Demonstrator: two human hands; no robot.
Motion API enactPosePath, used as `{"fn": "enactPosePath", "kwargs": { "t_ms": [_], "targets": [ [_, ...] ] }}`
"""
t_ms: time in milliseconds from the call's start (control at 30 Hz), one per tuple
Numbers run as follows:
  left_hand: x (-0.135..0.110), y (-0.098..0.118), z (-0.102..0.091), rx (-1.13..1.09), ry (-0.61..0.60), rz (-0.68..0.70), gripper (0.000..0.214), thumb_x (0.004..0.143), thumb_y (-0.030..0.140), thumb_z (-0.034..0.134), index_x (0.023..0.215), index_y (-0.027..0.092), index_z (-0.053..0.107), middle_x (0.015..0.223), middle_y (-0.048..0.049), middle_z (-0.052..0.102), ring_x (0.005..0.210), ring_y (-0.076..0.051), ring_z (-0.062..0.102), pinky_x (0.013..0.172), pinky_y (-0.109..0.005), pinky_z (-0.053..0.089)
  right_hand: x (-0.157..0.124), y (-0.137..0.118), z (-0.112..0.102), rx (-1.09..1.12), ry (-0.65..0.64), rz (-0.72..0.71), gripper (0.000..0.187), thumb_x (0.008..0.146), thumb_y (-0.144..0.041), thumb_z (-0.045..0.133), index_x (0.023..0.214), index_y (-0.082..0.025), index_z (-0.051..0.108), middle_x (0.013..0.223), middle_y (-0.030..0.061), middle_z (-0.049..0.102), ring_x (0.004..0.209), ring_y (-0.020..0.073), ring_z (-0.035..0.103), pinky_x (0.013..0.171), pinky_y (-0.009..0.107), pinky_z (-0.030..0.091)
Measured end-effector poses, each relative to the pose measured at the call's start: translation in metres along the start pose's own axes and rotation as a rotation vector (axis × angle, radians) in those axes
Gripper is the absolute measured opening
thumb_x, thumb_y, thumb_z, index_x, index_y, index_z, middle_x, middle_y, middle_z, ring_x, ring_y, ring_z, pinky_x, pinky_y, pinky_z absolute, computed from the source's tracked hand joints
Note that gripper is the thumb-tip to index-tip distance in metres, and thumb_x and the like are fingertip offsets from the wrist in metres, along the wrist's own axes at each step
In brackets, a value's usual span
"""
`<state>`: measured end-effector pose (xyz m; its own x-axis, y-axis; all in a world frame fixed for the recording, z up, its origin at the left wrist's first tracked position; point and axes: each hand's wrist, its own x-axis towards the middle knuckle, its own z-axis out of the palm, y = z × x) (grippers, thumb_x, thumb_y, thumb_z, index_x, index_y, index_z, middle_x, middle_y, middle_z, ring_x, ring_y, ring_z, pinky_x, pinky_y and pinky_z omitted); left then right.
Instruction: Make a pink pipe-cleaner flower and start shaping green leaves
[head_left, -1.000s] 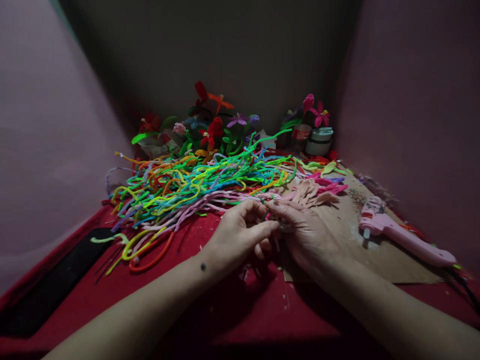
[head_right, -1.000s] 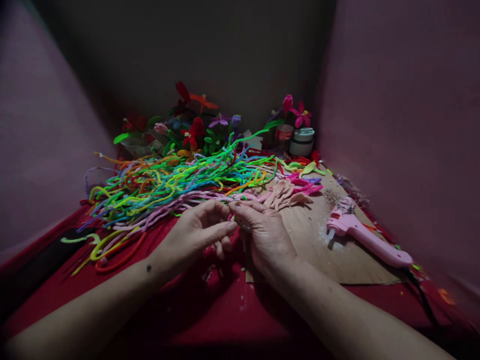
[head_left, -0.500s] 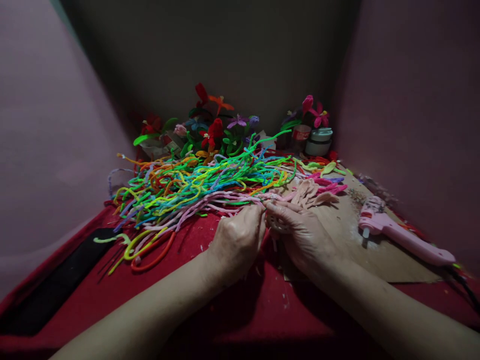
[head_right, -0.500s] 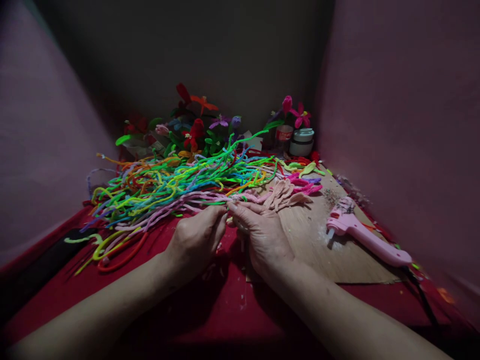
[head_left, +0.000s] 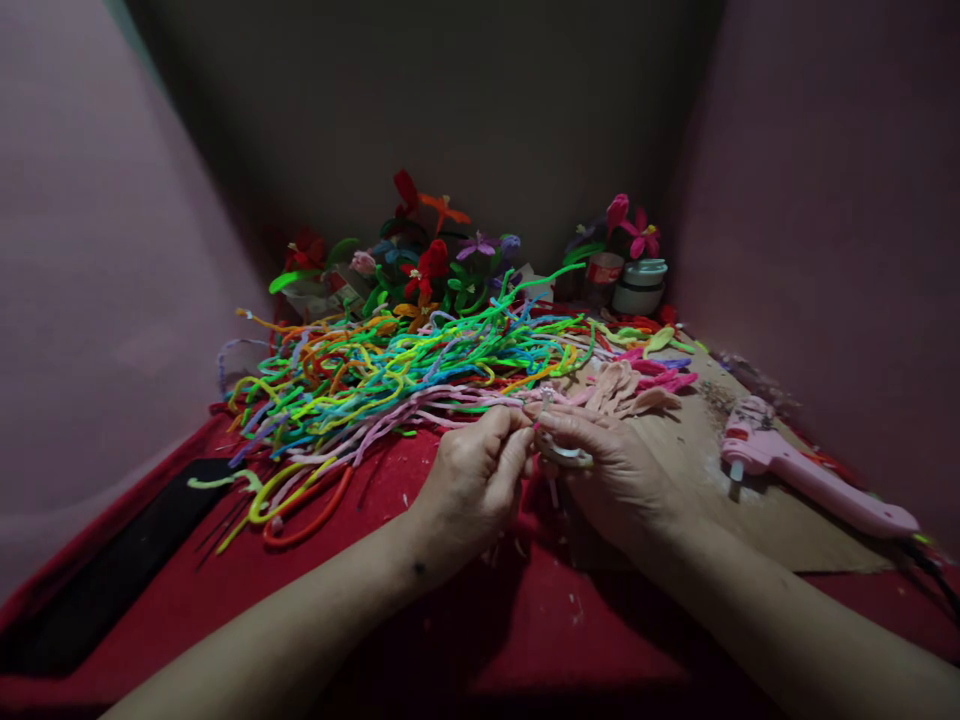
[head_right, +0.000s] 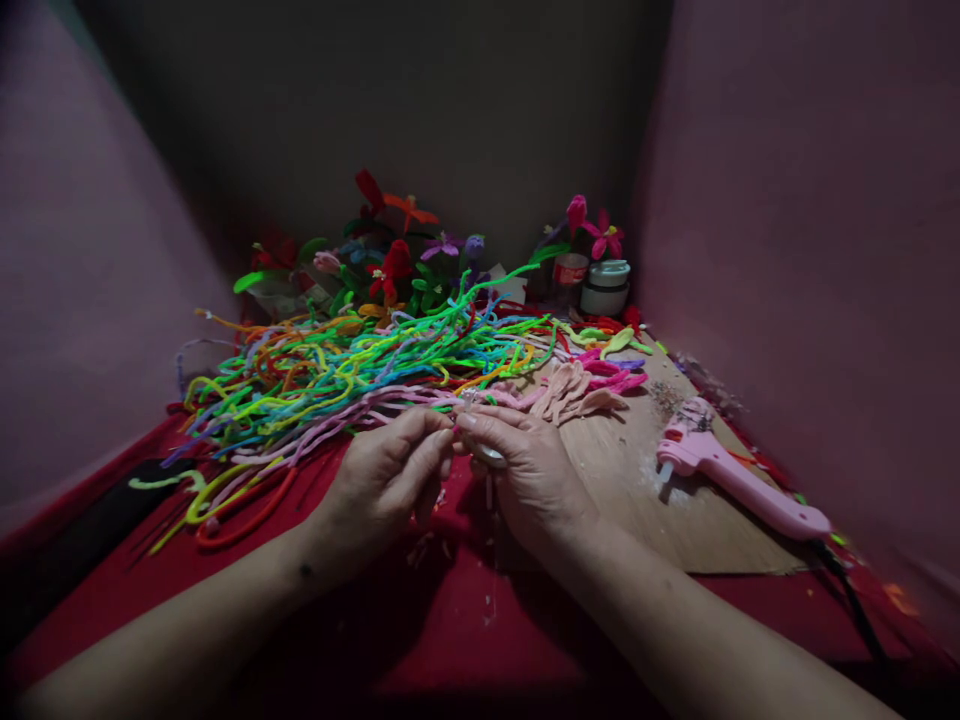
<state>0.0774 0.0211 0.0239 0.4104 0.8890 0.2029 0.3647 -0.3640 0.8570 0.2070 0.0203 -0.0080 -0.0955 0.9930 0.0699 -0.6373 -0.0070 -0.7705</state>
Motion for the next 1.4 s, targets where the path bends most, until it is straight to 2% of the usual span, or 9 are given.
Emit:
{"fn": "enactPosePath", "kwargs": {
  "t_ms": [267, 400, 500, 667, 733, 933, 1167, 1267, 1400],
  "targets": [
    [0.004, 0.005, -0.012, -0.622, -0.241, -0.260, 0.018, 0.082, 0.031, 0.049, 0.073, 0.015, 0.050, 0.055, 0.0062, 0.047, 0.029, -0.002, 0.035, 0.029, -0.016, 0.035, -0.001, -0.011, 0.002, 0.075, -0.124, 0.091, 0.001, 0.066, -0.017, 0.065, 0.068, -0.017, 0.066, 0.064, -0.0015, 0.058, 0.056, 0.0089, 0.048, 0.057, 0.024, 0.036],
    [0.004, 0.004, -0.014, -0.748, -0.344, -0.294, 0.018, 0.081, 0.032, 0.050, 0.073, 0.015, 0.052, 0.051, 0.0069, 0.044, 0.026, -0.003, 0.032, 0.026, -0.017, 0.035, -0.001, -0.009, 0.000, 0.045, -0.143, 0.068, 0.003, 0.068, -0.016, 0.064, 0.069, -0.017, 0.066, 0.066, -0.0009, 0.058, 0.059, 0.0107, 0.050, 0.062, 0.027, 0.037],
    [0.004, 0.002, -0.012, -0.593, -0.314, -0.229, 0.022, 0.083, 0.032, 0.046, 0.070, 0.015, 0.051, 0.054, 0.0044, 0.049, 0.031, -0.004, 0.042, 0.032, -0.018, 0.037, -0.001, -0.006, -0.002, -0.033, -0.102, 0.014, 0.011, 0.070, -0.017, 0.063, 0.059, -0.017, 0.061, 0.058, -0.0024, 0.052, 0.057, 0.0105, 0.046, 0.061, 0.027, 0.036],
    [0.002, -0.003, -0.004, 0.018, 0.014, 0.071, 0.013, 0.080, 0.027, 0.051, 0.076, 0.015, 0.056, 0.054, 0.0033, 0.052, 0.045, -0.006, 0.049, 0.048, -0.018, 0.039, -0.002, -0.003, -0.002, -0.126, -0.007, -0.078, 0.014, 0.069, -0.018, 0.065, 0.056, -0.017, 0.061, 0.059, -0.0033, 0.048, 0.059, 0.0099, 0.043, 0.060, 0.026, 0.034],
    [0.002, -0.005, -0.004, 0.077, 0.058, 0.099, 0.014, 0.080, 0.025, 0.051, 0.072, 0.015, 0.056, 0.050, 0.0042, 0.049, 0.043, -0.006, 0.047, 0.047, -0.018, 0.038, -0.003, -0.002, -0.001, -0.163, 0.010, -0.080, 0.011, 0.071, -0.019, 0.065, 0.060, -0.017, 0.062, 0.063, -0.0028, 0.050, 0.061, 0.0095, 0.043, 0.060, 0.026, 0.034],
    [0.007, -0.004, -0.009, -0.523, -0.205, -0.223, 0.020, 0.081, 0.029, 0.050, 0.068, 0.014, 0.051, 0.054, 0.0035, 0.053, 0.033, -0.005, 0.044, 0.031, -0.015, 0.033, -0.006, -0.004, 0.002, -0.115, -0.059, -0.028, 0.007, 0.073, -0.019, 0.063, 0.068, -0.015, 0.066, 0.067, -0.0008, 0.056, 0.067, 0.0106, 0.049, 0.067, 0.026, 0.037],
    [0.012, -0.011, -0.012, -0.911, -0.421, -0.379, 0.015, 0.081, 0.027, 0.051, 0.071, 0.015, 0.052, 0.049, 0.0070, 0.046, 0.025, -0.001, 0.026, 0.023, -0.013, 0.026, -0.005, -0.004, 0.003, -0.007, -0.117, 0.067, 0.006, 0.072, -0.018, 0.063, 0.074, -0.016, 0.068, 0.068, 0.0008, 0.061, 0.067, 0.0126, 0.053, 0.071, 0.029, 0.041],
    [0.011, -0.009, -0.013, -0.776, -0.427, -0.377, 0.019, 0.081, 0.030, 0.050, 0.070, 0.016, 0.052, 0.050, 0.0062, 0.047, 0.027, -0.001, 0.026, 0.025, -0.014, 0.025, -0.004, -0.002, -0.001, -0.036, -0.086, 0.054, 0.005, 0.072, -0.019, 0.063, 0.074, -0.017, 0.068, 0.066, 0.0003, 0.060, 0.064, 0.0121, 0.052, 0.070, 0.029, 0.041],
    [0.005, -0.010, -0.008, -0.151, -0.093, -0.020, 0.017, 0.079, 0.030, 0.054, 0.073, 0.015, 0.058, 0.055, 0.0018, 0.053, 0.042, -0.005, 0.044, 0.041, -0.016, 0.035, -0.003, 0.001, -0.003, -0.120, -0.010, -0.033, 0.005, 0.072, -0.020, 0.064, 0.069, -0.017, 0.067, 0.070, 0.0010, 0.060, 0.069, 0.0129, 0.052, 0.069, 0.028, 0.040]
  ]
}}
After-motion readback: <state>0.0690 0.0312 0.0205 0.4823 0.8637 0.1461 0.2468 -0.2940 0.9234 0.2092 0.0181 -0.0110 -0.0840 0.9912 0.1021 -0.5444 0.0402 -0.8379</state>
